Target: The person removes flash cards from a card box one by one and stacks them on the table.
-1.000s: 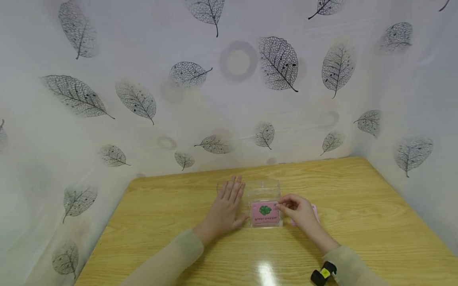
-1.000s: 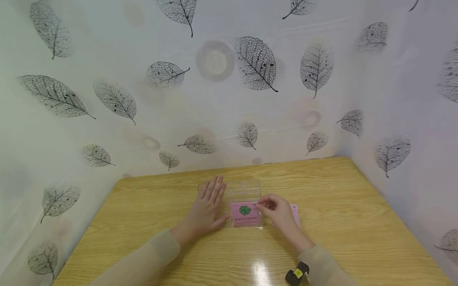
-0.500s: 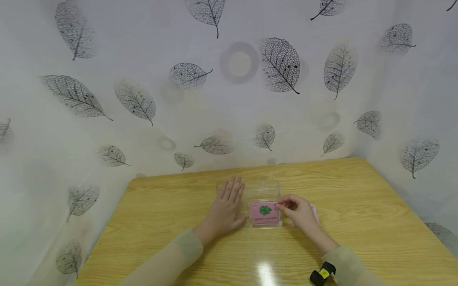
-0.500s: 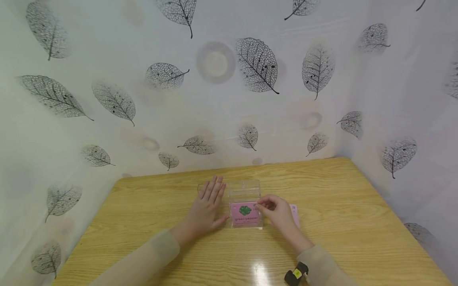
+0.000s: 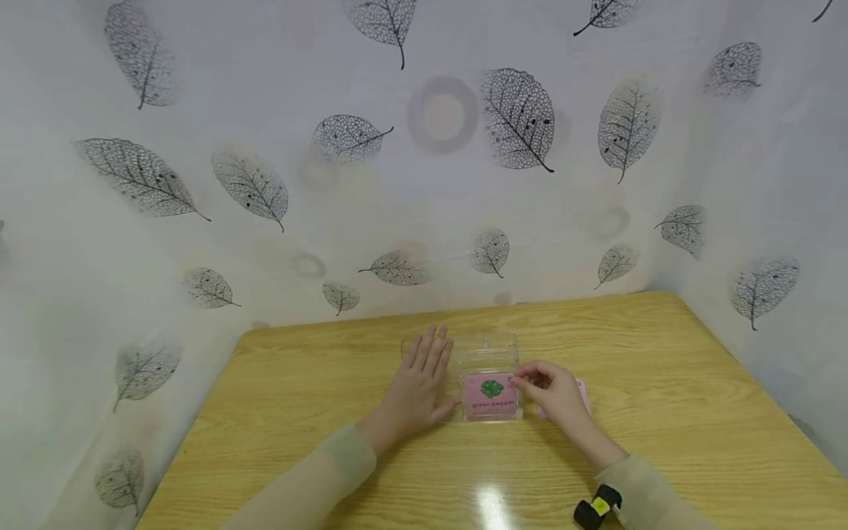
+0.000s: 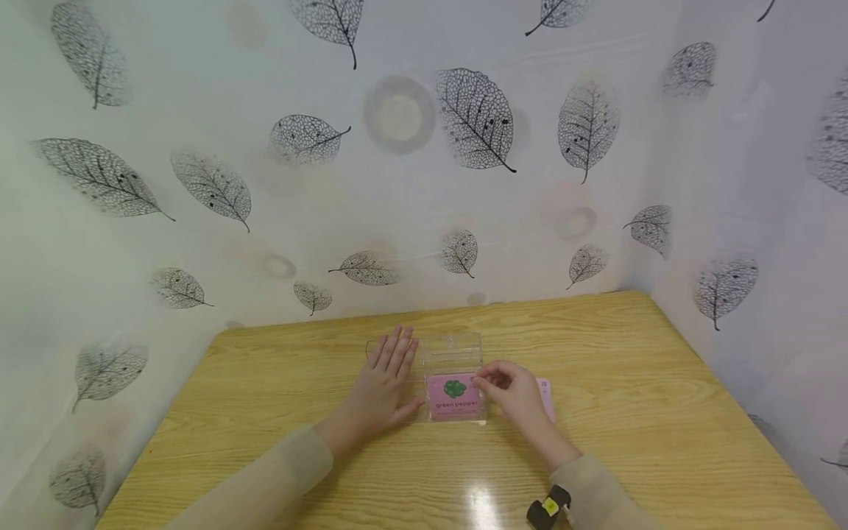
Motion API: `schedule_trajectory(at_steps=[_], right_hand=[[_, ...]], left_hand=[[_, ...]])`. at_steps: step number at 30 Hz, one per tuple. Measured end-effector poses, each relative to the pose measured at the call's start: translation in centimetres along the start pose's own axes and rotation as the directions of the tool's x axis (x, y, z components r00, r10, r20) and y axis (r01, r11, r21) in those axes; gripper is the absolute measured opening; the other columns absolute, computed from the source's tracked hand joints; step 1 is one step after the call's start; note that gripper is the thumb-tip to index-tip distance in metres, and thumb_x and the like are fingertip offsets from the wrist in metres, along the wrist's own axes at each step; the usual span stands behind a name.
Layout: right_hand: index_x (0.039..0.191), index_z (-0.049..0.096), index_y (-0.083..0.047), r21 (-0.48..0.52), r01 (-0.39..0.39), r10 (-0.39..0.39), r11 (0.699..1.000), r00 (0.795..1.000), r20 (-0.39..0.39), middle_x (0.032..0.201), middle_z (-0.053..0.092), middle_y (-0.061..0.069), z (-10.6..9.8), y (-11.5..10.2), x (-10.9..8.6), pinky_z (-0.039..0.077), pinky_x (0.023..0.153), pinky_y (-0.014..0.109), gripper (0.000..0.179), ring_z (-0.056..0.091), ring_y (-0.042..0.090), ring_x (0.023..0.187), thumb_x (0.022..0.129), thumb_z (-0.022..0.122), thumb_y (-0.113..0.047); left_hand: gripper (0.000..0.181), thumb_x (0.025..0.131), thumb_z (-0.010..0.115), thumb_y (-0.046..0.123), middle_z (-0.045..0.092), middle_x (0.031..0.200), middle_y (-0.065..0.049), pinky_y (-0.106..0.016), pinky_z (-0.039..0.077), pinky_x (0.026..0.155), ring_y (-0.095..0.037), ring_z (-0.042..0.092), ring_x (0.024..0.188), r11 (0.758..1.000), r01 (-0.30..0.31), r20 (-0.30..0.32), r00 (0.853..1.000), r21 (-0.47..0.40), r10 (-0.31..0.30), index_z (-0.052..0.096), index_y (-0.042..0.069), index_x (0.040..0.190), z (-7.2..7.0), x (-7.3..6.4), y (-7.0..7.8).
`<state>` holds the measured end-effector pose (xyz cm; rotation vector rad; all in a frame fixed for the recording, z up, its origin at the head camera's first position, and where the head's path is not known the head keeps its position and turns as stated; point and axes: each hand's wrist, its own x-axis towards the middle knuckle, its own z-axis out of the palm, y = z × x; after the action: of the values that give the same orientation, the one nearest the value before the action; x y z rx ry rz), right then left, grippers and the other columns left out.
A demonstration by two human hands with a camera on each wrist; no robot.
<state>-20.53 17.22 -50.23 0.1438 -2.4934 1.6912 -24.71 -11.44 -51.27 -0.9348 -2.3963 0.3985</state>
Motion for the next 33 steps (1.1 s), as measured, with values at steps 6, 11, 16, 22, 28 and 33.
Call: schedule_trajectory(at_steps=[6,11,16,22,28,33], right_hand=[[0.101,0.077,0.0,0.013,0.0,0.0,1.0,1.0,-0.003,0.092,0.074,0.009,-0.04,-0.11,-0.08,0.052,0.065,0.018,0.01,0.057,0.002,0.075,0.095,0.078,-0.008],[0.102,0.077,0.0,0.012,-0.011,0.011,1.0,1.0,-0.003,0.093,0.075,0.008,-0.09,-0.19,-0.03,0.052,0.066,0.018,0.011,0.057,0.002,0.076,0.096,0.078,-0.009],[0.103,0.077,0.001,0.004,-0.016,0.016,1.0,1.0,-0.004,0.093,0.075,0.009,-0.13,-0.22,0.03,0.052,0.067,0.018,0.011,0.058,0.002,0.077,0.096,0.077,-0.008],[0.104,0.077,0.002,0.004,-0.031,0.031,1.0,0.999,-0.009,0.094,0.075,0.009,-0.13,-0.31,0.12,0.053,0.068,0.017,0.011,0.059,0.002,0.078,0.096,0.076,-0.007],[0.105,0.077,0.003,0.016,-0.034,0.034,0.999,0.999,-0.006,0.094,0.076,0.011,-0.18,-0.45,0.04,0.053,0.068,0.017,0.013,0.059,0.002,0.078,0.097,0.076,-0.008],[0.107,0.077,0.002,0.004,-0.028,0.028,1.0,1.0,-0.007,0.097,0.076,0.012,-0.29,-0.53,-0.02,0.054,0.069,0.017,0.015,0.06,0.001,0.079,0.098,0.076,-0.01]], left_hand=[[0.107,0.101,0.042,0.073,0.021,0.176,-0.023,-0.049,-0.003,0.137,-0.041,0.02,0.164,1.0,0.002,0.008,1.0,-0.01,-0.002,0.008,-0.004,0.168,-0.12,-0.01,0.06],[0.108,0.101,0.044,0.073,0.021,0.176,-0.023,-0.049,-0.001,0.137,-0.041,0.02,0.164,1.0,0.006,0.024,1.0,-0.017,-0.005,0.01,-0.004,0.168,-0.37,0.01,0.06],[0.107,0.1,0.044,0.072,0.018,0.177,-0.024,-0.049,0.002,0.137,-0.041,0.02,0.164,1.0,0.006,0.024,1.0,-0.019,-0.006,0.011,-0.004,0.168,-0.32,0.05,0.03],[0.107,0.099,0.045,0.073,0.023,0.175,-0.024,-0.05,0.017,0.136,-0.041,0.024,0.163,1.0,0.004,0.003,1.0,-0.006,-0.004,0.017,-0.004,0.167,-0.13,0.12,-0.03],[0.108,0.099,0.045,0.074,0.025,0.175,-0.023,-0.049,0.011,0.137,-0.041,0.024,0.163,1.0,0.004,0.005,1.0,0.003,-0.004,0.014,-0.004,0.168,-0.12,0.09,-0.01],[0.109,0.1,0.044,0.073,0.023,0.175,-0.024,-0.049,-0.005,0.137,-0.041,0.023,0.164,1.0,0.002,0.014,1.0,-0.006,-0.002,0.008,-0.004,0.168,-0.15,0.07,0.0]])
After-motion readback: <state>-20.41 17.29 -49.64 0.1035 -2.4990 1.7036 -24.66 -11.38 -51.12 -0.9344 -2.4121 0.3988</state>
